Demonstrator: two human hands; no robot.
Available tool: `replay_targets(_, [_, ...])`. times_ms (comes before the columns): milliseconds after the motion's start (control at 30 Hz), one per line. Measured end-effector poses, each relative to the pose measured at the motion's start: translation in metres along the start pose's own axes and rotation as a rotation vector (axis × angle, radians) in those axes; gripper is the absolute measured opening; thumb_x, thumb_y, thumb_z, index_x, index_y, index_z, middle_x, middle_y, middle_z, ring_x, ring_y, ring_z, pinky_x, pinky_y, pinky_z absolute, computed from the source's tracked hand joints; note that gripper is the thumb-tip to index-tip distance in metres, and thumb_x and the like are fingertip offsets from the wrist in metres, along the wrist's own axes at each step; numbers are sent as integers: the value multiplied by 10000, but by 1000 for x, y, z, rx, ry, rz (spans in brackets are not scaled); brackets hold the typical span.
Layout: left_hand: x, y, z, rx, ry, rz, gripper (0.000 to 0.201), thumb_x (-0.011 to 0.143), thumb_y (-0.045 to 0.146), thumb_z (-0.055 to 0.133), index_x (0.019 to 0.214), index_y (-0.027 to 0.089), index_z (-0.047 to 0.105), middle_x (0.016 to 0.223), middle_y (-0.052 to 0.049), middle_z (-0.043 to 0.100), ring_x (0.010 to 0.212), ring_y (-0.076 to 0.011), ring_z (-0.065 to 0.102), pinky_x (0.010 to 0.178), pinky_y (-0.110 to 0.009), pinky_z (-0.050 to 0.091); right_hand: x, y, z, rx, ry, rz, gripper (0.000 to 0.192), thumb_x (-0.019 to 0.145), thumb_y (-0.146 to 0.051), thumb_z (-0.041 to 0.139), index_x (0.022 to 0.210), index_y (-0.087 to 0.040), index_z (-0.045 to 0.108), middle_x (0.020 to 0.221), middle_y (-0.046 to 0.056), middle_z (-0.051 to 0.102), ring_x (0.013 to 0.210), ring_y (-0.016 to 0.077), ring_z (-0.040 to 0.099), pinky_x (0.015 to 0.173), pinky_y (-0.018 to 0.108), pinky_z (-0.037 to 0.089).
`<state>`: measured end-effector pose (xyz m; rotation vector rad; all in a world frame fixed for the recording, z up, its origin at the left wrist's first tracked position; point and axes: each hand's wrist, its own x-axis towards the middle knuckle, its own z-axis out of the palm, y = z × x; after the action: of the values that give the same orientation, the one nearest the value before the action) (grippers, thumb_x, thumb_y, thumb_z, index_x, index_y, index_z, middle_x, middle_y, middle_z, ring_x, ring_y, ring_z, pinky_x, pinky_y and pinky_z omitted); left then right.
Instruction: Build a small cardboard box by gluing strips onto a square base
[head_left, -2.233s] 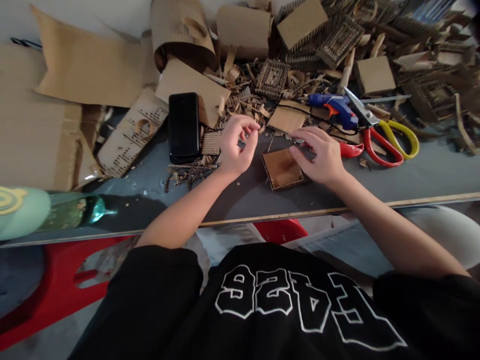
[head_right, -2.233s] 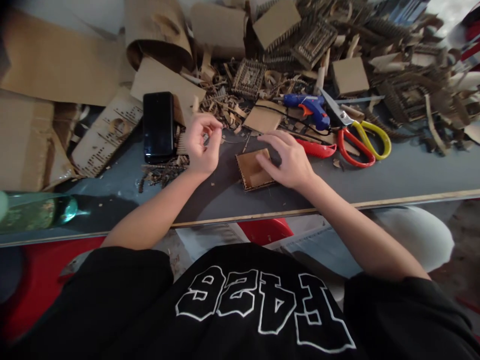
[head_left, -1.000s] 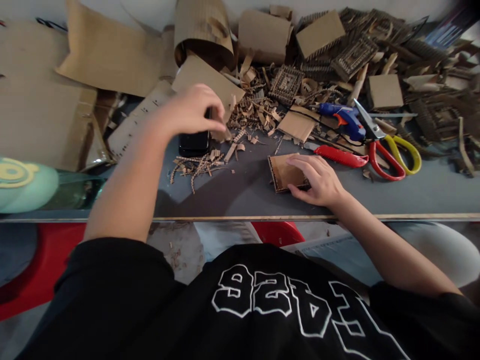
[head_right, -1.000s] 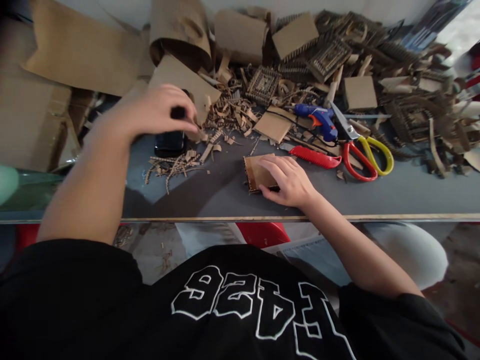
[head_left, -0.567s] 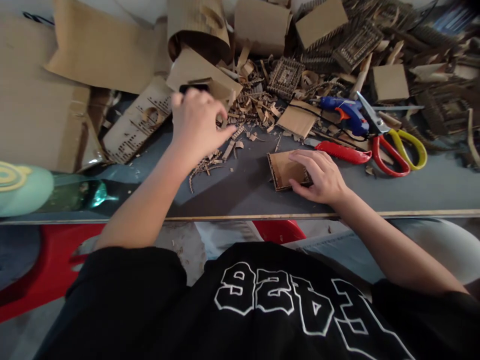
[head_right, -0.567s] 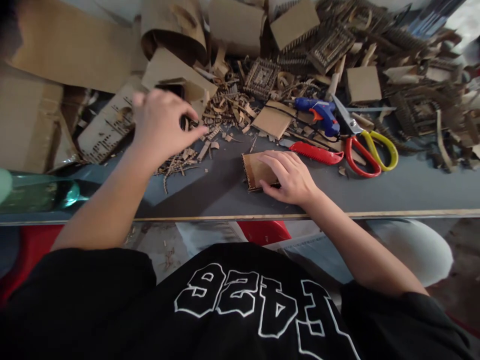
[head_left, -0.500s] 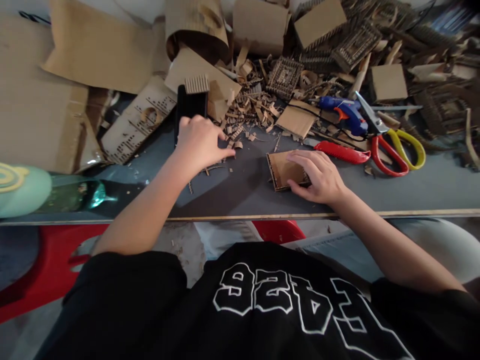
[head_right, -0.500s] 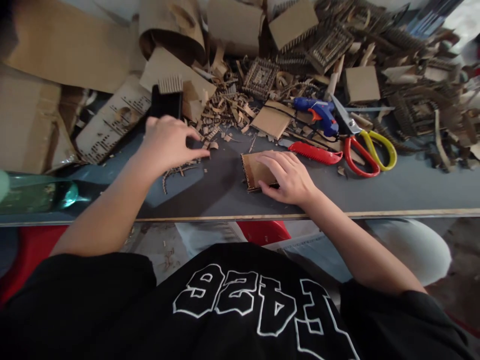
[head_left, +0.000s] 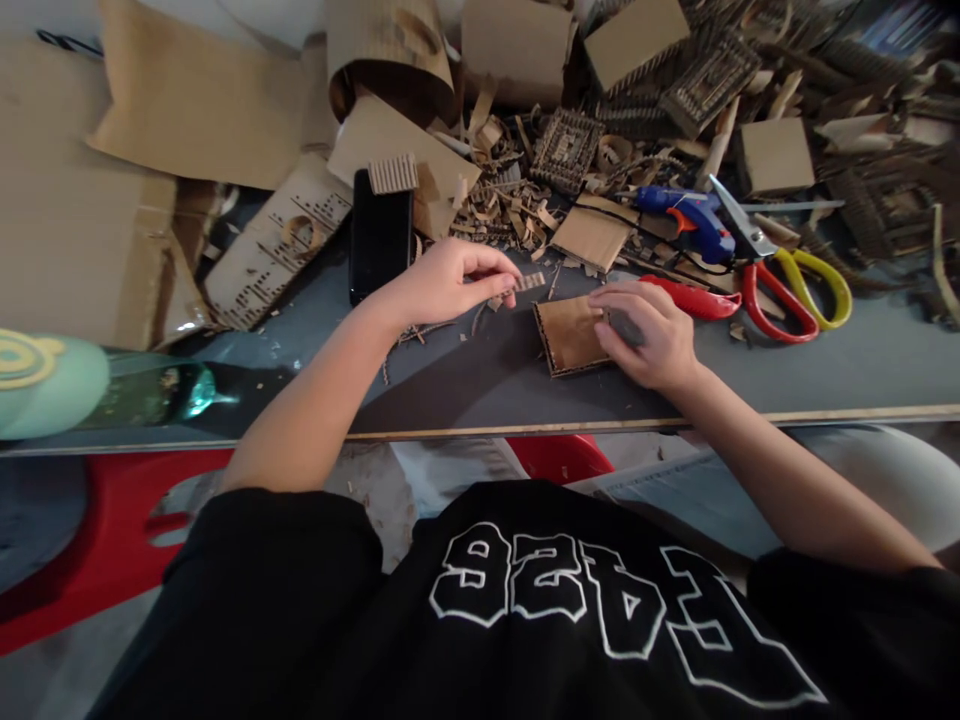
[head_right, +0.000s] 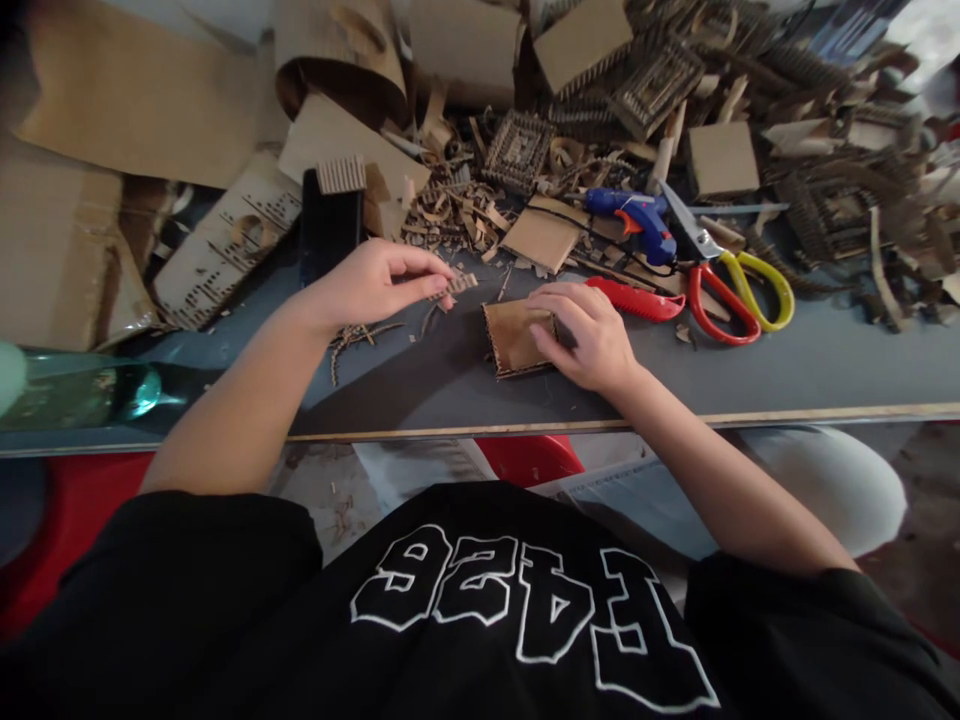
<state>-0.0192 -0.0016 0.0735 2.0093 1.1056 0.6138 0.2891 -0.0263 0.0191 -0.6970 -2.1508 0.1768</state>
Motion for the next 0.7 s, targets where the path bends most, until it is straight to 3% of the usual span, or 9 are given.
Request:
replay_targets(133, [15,6,21,91,86,100,364,1049,492,638,1096,190,837,956,-58,821,866,-199,759,879,-374,616,16,8,3,8,72,96,212,1022,-281,673,1208,-254,771,1153,67,809,1067,269,772,933,419,617])
replay_targets(300, [25,-3,43,142,251,231,371,1058,545,646,1074,240,858,1048,-45,816,985,-219,764,944,-394,604,39,21,7,30,-59,136,205,1047,-354,644,1065,-264,827,969,36,817,904,254,761,885,445,587])
replay_targets(467, [21,-17,54,199,353,247,515,1061,672,565,1155,253,849,1101,-60,797,1025,-225,761,958,-411,605,48,26,4,48,-140,128,175,1001,-362,680,1026,-271,828,943,44,804,931,273,735,951,491,568])
replay_targets(600, [19,-31,52,300,313,304,712,946,828,606,1361,270,759,1388,-112,742,1321,-329,664,1180,-568,505,41,34,5,26,-168,192,150,974,-328,683,981,-263,819,953,55,802,950,290,735,967,521,570])
replay_targets(700, [19,-41,48,306,227,344,793,842,888,683,1336,273,763,1389,-116,755,1382,-366,620,1228,-623,448,32,40,9,19,-179,224,159,969,-332,679,951,-279,828,982,46,809,968,301,745,1004,563,564])
